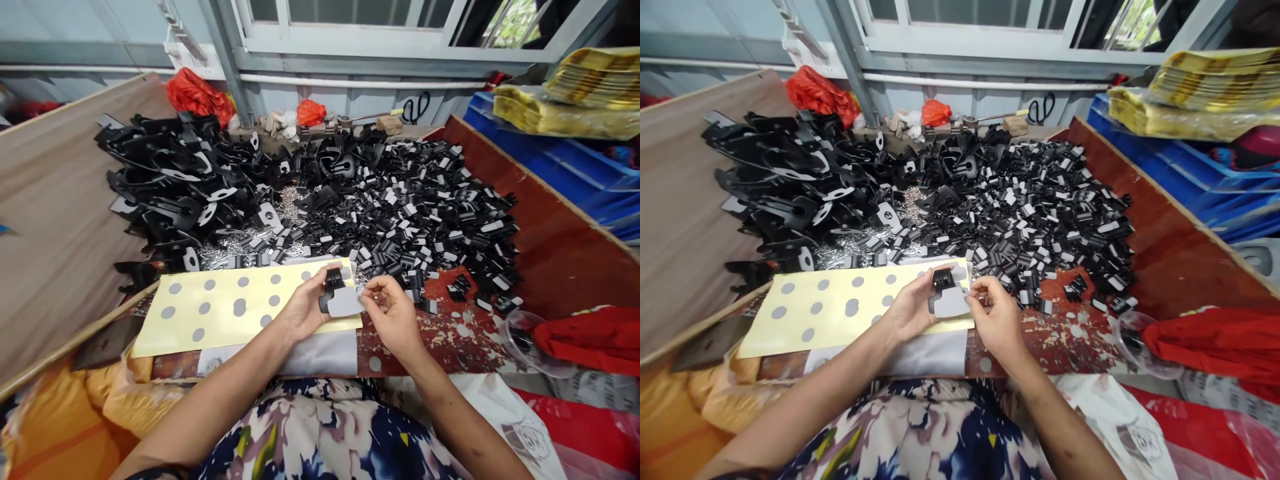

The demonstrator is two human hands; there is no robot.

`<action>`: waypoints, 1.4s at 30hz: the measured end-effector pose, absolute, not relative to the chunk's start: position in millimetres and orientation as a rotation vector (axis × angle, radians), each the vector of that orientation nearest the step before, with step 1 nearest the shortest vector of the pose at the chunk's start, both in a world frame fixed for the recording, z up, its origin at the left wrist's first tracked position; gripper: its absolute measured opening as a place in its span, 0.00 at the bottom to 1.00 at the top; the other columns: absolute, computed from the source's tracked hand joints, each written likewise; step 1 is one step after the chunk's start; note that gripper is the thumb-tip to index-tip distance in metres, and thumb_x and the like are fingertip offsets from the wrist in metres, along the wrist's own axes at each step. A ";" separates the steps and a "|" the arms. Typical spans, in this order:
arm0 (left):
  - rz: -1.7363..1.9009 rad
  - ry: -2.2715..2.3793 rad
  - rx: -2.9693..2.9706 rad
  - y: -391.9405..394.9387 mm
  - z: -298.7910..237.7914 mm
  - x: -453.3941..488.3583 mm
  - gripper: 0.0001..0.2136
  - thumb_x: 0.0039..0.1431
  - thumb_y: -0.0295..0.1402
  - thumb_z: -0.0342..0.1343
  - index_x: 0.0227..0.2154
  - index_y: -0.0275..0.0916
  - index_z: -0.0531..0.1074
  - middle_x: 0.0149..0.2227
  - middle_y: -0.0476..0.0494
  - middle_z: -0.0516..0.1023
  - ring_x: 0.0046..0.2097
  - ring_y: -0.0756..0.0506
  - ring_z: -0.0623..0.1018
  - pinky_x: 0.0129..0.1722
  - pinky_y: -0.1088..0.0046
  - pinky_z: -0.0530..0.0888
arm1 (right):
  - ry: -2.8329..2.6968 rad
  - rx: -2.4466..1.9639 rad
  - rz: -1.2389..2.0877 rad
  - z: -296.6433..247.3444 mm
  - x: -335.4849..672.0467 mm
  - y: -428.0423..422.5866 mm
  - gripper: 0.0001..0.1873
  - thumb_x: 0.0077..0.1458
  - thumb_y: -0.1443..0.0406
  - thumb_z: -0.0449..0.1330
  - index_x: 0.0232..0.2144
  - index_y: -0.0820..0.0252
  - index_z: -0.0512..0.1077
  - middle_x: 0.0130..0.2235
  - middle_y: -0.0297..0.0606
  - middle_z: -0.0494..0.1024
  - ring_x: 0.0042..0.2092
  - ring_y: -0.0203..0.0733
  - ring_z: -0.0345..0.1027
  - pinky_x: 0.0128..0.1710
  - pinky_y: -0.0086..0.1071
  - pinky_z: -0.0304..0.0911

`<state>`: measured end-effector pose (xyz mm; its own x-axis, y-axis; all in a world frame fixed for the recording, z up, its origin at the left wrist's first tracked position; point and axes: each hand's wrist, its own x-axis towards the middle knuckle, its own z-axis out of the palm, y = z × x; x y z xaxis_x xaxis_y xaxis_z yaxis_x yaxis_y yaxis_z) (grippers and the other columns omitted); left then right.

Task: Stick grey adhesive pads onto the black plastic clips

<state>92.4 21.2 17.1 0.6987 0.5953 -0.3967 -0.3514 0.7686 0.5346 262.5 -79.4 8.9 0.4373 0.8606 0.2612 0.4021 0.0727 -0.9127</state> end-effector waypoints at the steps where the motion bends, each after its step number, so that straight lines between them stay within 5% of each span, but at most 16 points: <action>1: 0.541 0.592 0.444 18.7 17.7 90.8 0.20 0.63 0.44 0.65 0.54 0.41 0.76 0.49 0.38 0.79 0.41 0.41 0.81 0.38 0.61 0.82 | -1.187 -1.541 0.477 7.5 258.4 -77.3 0.06 0.59 0.66 0.63 0.39 0.53 0.73 0.37 0.34 0.79 0.40 0.42 0.75 0.42 0.34 0.70; 10: 0.538 0.550 0.450 13.8 20.2 83.1 0.18 0.68 0.45 0.58 0.55 0.42 0.75 0.53 0.36 0.77 0.44 0.38 0.82 0.37 0.60 0.83 | -1.325 -1.544 0.372 10.0 242.9 -71.0 0.02 0.61 0.66 0.61 0.37 0.54 0.74 0.35 0.33 0.80 0.37 0.42 0.75 0.40 0.33 0.70; 34: 0.566 0.555 0.454 13.2 17.0 76.5 0.20 0.62 0.42 0.65 0.54 0.44 0.74 0.53 0.38 0.79 0.44 0.39 0.81 0.39 0.60 0.82 | -1.357 -1.542 0.413 5.9 238.6 -70.4 0.03 0.62 0.68 0.60 0.37 0.53 0.73 0.36 0.34 0.79 0.39 0.42 0.74 0.40 0.34 0.69; 42: 0.704 0.680 0.693 2.3 13.5 85.9 0.26 0.50 0.27 0.71 0.52 0.46 0.72 0.45 0.47 0.77 0.43 0.43 0.78 0.40 0.68 0.79 | -1.488 -1.547 0.250 -0.7 230.8 -72.6 0.05 0.65 0.68 0.58 0.41 0.52 0.71 0.38 0.37 0.79 0.42 0.46 0.75 0.44 0.39 0.70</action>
<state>85.9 2.3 13.5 0.5754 0.7559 -0.3123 -0.3383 0.5677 0.7505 230.8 -72.6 -0.7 0.2410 0.8634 0.4432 0.6716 0.1813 -0.7184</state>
